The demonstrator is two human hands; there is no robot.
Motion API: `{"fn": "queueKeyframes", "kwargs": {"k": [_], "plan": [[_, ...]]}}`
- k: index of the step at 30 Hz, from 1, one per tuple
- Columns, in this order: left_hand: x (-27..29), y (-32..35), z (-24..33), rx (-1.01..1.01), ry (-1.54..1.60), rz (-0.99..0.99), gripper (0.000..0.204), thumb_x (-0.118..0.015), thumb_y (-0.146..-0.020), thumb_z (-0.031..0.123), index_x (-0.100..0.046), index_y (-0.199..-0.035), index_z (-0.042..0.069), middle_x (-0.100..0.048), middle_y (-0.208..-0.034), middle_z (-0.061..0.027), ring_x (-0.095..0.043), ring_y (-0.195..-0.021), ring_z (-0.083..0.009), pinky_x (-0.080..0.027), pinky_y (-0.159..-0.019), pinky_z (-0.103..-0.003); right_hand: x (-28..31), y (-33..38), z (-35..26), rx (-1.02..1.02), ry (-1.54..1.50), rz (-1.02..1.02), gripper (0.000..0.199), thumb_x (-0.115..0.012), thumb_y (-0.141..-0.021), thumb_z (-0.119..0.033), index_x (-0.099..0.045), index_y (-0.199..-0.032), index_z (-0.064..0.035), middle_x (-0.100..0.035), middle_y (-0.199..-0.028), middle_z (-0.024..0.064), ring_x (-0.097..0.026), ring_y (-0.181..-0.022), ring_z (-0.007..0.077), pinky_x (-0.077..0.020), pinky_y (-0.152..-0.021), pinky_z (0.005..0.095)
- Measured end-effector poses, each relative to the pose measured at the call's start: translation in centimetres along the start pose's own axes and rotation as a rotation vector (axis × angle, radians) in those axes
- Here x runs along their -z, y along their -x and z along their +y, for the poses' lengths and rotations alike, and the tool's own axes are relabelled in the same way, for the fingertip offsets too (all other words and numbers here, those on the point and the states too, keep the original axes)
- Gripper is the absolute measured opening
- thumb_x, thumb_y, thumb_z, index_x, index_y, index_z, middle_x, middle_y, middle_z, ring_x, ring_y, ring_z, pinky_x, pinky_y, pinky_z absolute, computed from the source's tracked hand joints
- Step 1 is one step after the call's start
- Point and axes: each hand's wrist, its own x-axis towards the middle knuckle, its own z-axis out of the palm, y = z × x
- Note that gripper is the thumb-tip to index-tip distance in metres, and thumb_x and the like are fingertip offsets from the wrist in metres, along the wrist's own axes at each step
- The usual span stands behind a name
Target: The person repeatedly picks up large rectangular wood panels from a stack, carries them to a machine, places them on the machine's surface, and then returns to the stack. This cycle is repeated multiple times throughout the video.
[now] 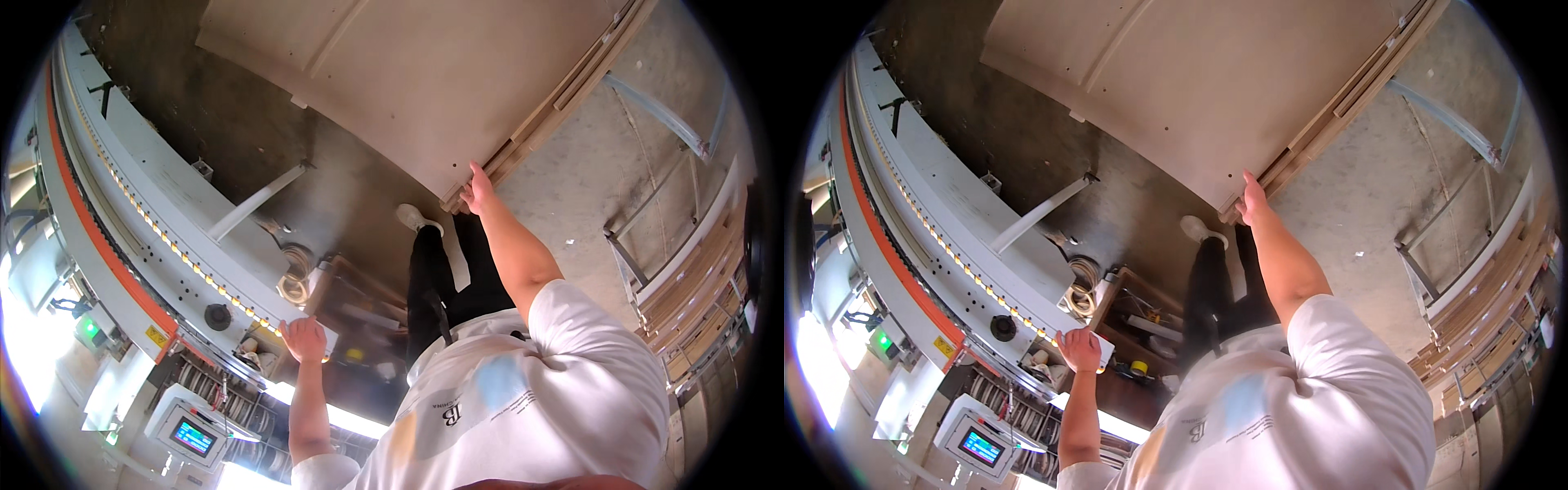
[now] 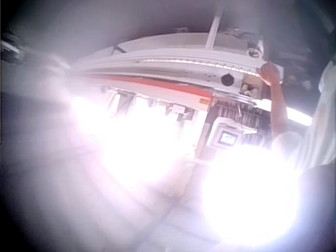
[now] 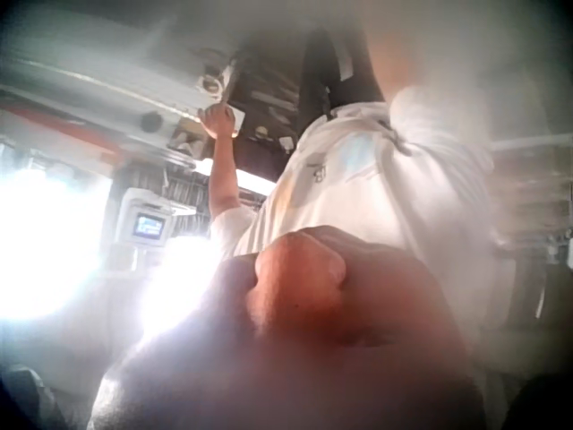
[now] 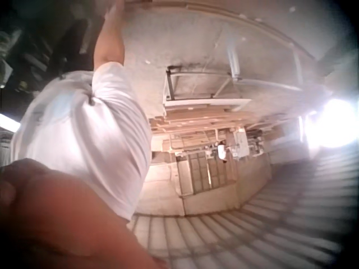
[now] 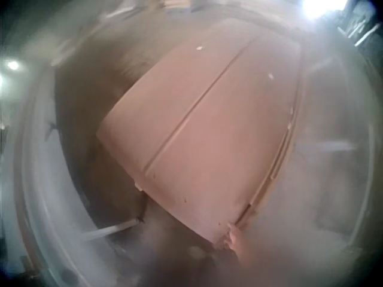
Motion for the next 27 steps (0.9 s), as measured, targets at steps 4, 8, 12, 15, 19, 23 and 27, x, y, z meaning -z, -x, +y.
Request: {"fn": "queueKeyframes", "kwargs": {"k": [4, 8, 12, 15, 19, 23, 27], "plan": [[-0.4, -0.1, -0.4, -0.018, -0.057, -0.058, 0.018, -0.06, -0.087, 0.023, -0.073, -0.099, 0.02, -0.067, -0.091, -0.0014, -0.06, -0.102, -0.0196, -0.025, -0.119, -0.054, -0.4, -0.6, -0.3, 0.0, -0.101, 0.059, 0.086, -0.054, -0.096, -0.06, -0.02, -0.162, -0.0171, -0.017, -0.168, 0.0105, -0.017, -0.154, 0.026, -0.0148, -0.122, 0.0469], [2.0, -6.2, 4.1, -0.011, 0.047, -0.371, 0.028, -0.059, -0.089, 0.024, -0.071, -0.113, 0.016, -0.069, -0.105, -0.0065, -0.062, -0.109, -0.0254, -0.044, -0.102, -0.042, -0.2, -1.7, -0.6, 0.013, -0.153, 0.065, 0.092, -0.057, -0.092, -0.064, -0.02, -0.162, -0.0165, -0.018, -0.168, 0.0103, -0.015, -0.155, 0.0265, -0.0133, -0.121, 0.0459], [-2.6, -17.6, 9.5, -0.168, 0.342, -0.161, 0.038, -0.057, -0.092, 0.025, -0.064, -0.126, 0.011, -0.066, -0.126, -0.0127, -0.059, -0.121, -0.0309, -0.045, -0.103, -0.046, 0.2, -2.3, -1.0, 0.011, -0.163, 0.039, 0.1, -0.061, -0.087, -0.069, -0.021, -0.161, -0.0147, -0.02, -0.167, 0.0106, -0.015, -0.154, 0.0278, -0.0137, -0.121, 0.0443], [-3.9, -30.8, 13.4, -0.132, 0.307, -0.213, 0.049, -0.057, -0.095, 0.027, -0.053, -0.14, 0.008, -0.059, -0.137, -0.0179, -0.054, -0.129, -0.0367, -0.039, -0.112, -0.048, -0.8, 1.0, -2.9, -0.047, -0.151, 0.049, 0.102, -0.061, -0.087, -0.07, -0.021, -0.161, -0.0125, -0.019, -0.167, 0.0102, -0.015, -0.154, 0.028, -0.012, -0.122, 0.0429], [-0.3, -48.7, 15.3, -0.07, 0.437, -0.145, 0.065, -0.059, -0.096, 0.031, -0.037, -0.15, 0.004, -0.047, -0.148, -0.0212, -0.043, -0.139, -0.0374, -0.038, -0.115, -0.047, -0.7, -0.3, -2.2, 0.019, -0.175, 0.039, 0.096, -0.061, -0.089, -0.068, -0.029, -0.159, -0.011, -0.028, -0.164, 0.0105, -0.024, -0.151, 0.0263, -0.0134, -0.122, 0.0416], [-1.1, -61.0, 14.8, 0.027, 0.416, -0.036, 0.073, -0.066, -0.09, 0.029, -0.034, -0.151, 0.006, -0.039, -0.154, -0.0202, -0.038, -0.143, -0.0363, -0.037, -0.115, -0.048, -0.7, -0.2, -2.3, 0.012, -0.14, 0.073, 0.091, -0.06, -0.091, -0.066, -0.033, -0.157, -0.0097, -0.037, -0.161, 0.0079, -0.029, -0.149, 0.0239, -0.0138, -0.122, 0.0409], [-1.8, -65.3, 14.6, -0.017, 0.417, -0.016, 0.077, -0.069, -0.085, 0.031, -0.035, -0.151, 0.008, -0.034, -0.158, -0.0174, -0.033, -0.146, -0.0369, -0.033, -0.118, -0.048, -0.3, -1.0, -1.3, 0.03, -0.132, 0.105, 0.088, -0.06, -0.093, -0.064, -0.034, -0.156, -0.0084, -0.037, -0.161, 0.0073, -0.031, -0.148, 0.0232, -0.0137, -0.122, 0.0395]]}}
